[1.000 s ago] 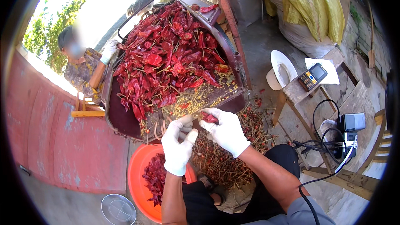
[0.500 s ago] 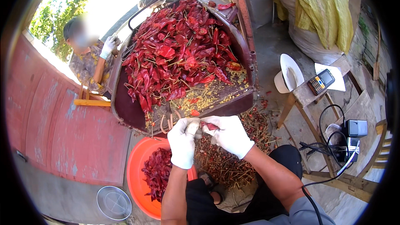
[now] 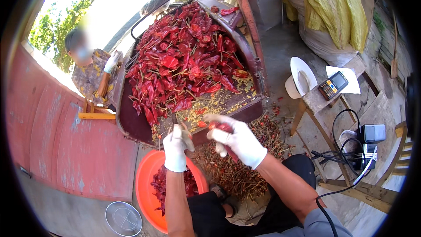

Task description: The person using scissors to cut the stems off of red chili peppers and placing the processed peppers into a red basin.

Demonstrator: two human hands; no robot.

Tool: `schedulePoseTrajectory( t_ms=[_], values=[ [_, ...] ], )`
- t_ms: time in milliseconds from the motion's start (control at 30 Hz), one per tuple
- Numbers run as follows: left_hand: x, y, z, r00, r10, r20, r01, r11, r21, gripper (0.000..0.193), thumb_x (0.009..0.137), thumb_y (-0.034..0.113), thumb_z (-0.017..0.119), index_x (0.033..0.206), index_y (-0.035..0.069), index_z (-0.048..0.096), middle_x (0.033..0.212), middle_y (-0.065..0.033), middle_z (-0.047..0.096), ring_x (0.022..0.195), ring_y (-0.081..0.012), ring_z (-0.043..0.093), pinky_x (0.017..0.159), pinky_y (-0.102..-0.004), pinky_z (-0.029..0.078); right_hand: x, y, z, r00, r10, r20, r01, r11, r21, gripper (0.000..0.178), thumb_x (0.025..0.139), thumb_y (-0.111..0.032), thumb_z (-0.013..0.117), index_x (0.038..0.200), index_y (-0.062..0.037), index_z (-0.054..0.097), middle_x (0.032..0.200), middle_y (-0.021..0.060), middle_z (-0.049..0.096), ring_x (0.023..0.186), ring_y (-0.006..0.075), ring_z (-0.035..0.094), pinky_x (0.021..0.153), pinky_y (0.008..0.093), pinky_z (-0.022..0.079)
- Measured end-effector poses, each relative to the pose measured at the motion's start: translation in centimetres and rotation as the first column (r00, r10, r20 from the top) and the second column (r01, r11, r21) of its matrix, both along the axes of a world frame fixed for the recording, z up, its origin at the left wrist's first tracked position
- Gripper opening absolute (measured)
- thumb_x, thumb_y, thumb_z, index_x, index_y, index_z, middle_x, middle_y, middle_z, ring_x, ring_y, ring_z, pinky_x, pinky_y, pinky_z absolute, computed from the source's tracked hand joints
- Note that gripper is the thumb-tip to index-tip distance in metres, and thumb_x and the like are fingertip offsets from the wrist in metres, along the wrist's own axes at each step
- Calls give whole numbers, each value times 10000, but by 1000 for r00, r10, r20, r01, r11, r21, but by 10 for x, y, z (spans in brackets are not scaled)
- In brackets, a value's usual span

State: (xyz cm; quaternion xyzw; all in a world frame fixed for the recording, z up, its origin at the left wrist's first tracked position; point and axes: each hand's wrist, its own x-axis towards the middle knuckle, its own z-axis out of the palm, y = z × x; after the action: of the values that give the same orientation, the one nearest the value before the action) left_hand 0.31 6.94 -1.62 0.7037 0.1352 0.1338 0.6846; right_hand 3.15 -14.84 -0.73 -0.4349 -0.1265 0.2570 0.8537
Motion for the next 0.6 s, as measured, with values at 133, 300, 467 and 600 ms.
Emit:
schedulePoseTrajectory(
  t_ms=[133,300,467,600],
  values=[
    [32,11,-42,992,-92,-90,119,917,380,366,994,331,579,1082,4,719,875,-97,717,816,-199,684,795,-308,531,-4,6,13,985,173,8,-169,971,-169,281,969,-199,658,1179,-11,650,806,19,640,538,54,553,476,222,441],
    [107,-53,-33,962,-221,-163,250,458,853,413,941,316,615,1335,197,607,1183,-169,666,1100,-344,640,938,-405,508,4,2,0,984,176,-7,-176,982,-64,241,974,-239,636,1051,-11,659,669,9,611,479,48,518,443,212,425],
    [165,-95,-32,940,-48,-337,339,43,940,550,943,543,546,1412,256,526,1202,-228,629,1064,-394,642,900,-472,517,15,-5,-4,962,267,55,-267,964,-9,196,983,-209,636,1037,-21,651,675,-8,610,462,43,506,433,215,420],
    [182,-87,-47,968,-16,-252,252,99,963,375,908,459,621,1188,217,677,1046,-180,690,982,-362,671,824,-457,534,20,-7,-3,965,261,38,-259,965,-46,192,978,-213,640,1020,-26,654,668,-12,602,461,44,503,431,216,411]
  ],
)
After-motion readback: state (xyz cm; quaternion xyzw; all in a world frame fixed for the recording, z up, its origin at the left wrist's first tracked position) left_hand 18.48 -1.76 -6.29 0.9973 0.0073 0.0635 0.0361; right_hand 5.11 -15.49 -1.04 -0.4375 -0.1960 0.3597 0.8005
